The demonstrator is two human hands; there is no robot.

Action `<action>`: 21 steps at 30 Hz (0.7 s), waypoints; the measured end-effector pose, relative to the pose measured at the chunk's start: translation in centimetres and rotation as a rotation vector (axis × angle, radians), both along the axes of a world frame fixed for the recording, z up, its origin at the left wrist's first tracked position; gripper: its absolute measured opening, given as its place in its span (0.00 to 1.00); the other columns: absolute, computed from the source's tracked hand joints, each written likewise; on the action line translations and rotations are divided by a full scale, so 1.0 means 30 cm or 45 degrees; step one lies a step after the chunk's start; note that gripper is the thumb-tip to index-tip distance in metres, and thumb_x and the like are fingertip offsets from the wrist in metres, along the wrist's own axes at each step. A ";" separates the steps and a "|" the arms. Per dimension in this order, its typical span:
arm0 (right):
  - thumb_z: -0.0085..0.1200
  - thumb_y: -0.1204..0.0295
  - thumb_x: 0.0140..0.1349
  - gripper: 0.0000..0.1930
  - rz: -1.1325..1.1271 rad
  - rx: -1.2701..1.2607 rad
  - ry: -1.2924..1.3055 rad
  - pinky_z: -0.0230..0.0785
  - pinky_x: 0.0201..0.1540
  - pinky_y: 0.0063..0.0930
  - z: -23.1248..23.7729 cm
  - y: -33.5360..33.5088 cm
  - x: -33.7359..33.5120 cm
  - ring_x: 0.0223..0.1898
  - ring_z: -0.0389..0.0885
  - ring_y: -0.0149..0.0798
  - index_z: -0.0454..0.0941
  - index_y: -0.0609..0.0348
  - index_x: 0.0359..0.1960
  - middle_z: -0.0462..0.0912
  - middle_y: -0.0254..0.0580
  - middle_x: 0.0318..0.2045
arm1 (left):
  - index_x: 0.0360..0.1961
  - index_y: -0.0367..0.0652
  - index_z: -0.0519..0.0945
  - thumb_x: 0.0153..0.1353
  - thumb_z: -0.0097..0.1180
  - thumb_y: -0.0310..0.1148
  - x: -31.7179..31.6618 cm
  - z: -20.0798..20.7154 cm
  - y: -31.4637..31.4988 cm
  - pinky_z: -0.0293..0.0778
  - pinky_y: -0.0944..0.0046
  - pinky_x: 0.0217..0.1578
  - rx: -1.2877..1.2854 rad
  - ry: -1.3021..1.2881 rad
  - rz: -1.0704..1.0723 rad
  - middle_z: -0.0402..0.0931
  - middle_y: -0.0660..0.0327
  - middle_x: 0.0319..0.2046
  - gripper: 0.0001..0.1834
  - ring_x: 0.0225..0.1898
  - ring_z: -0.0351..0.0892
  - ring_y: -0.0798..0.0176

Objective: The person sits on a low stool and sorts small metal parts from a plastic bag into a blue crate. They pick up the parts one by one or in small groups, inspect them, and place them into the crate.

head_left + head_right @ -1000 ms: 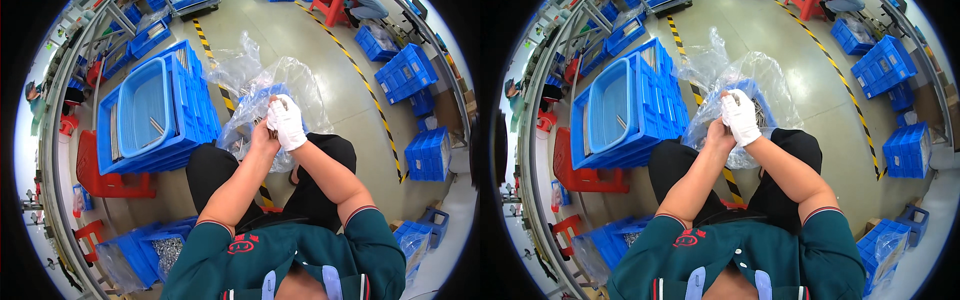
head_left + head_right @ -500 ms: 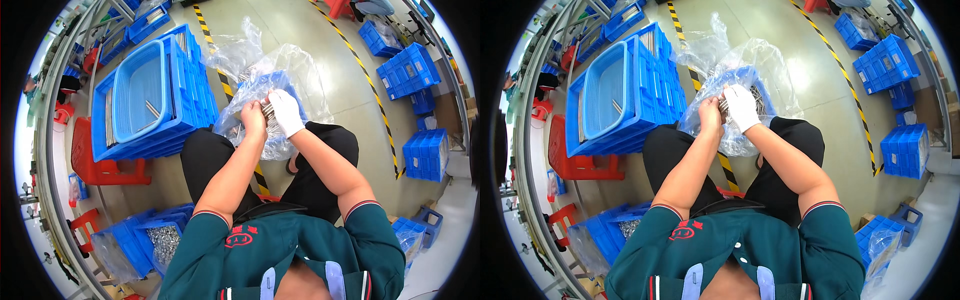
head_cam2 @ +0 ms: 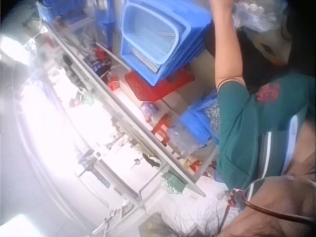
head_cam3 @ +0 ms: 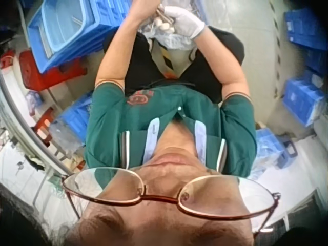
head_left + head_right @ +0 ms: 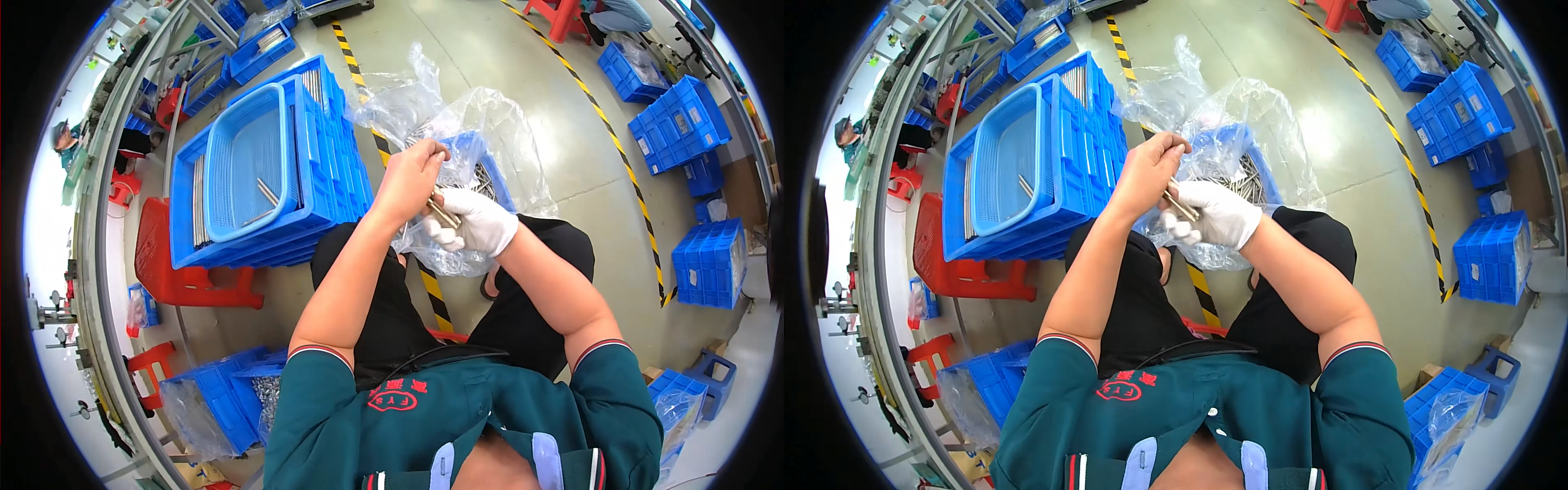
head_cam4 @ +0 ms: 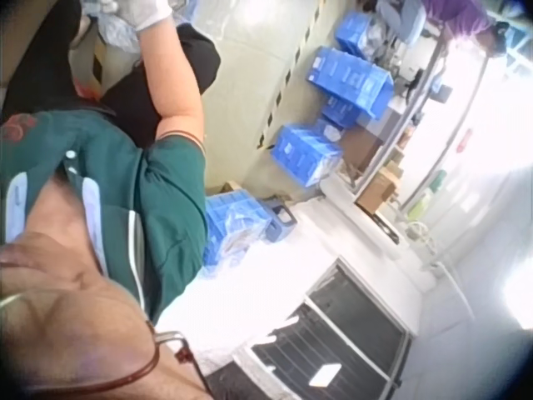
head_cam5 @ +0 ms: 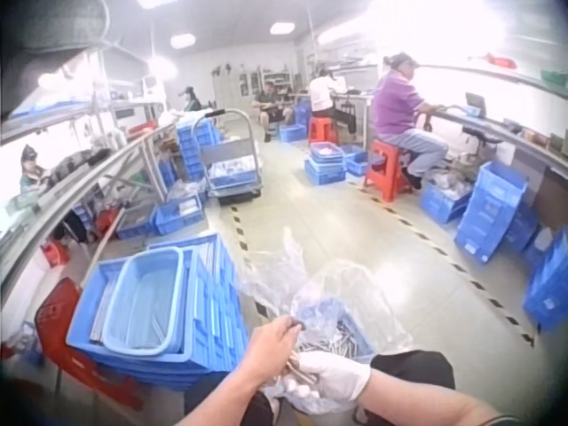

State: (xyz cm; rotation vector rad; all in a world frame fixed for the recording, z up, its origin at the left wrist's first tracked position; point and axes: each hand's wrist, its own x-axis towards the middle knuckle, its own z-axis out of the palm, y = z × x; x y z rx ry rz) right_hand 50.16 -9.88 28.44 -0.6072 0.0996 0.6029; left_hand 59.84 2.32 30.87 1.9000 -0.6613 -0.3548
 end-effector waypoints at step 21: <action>0.54 0.64 0.60 0.11 -0.450 -1.139 -0.318 0.58 0.23 0.19 0.096 -0.076 0.012 0.20 0.65 0.22 0.73 0.60 0.29 0.70 0.28 0.19 | 0.35 0.39 0.75 0.64 0.55 0.34 0.042 -0.054 0.087 0.59 0.72 0.18 -1.012 1.182 -0.073 0.71 0.64 0.19 0.08 0.16 0.64 0.72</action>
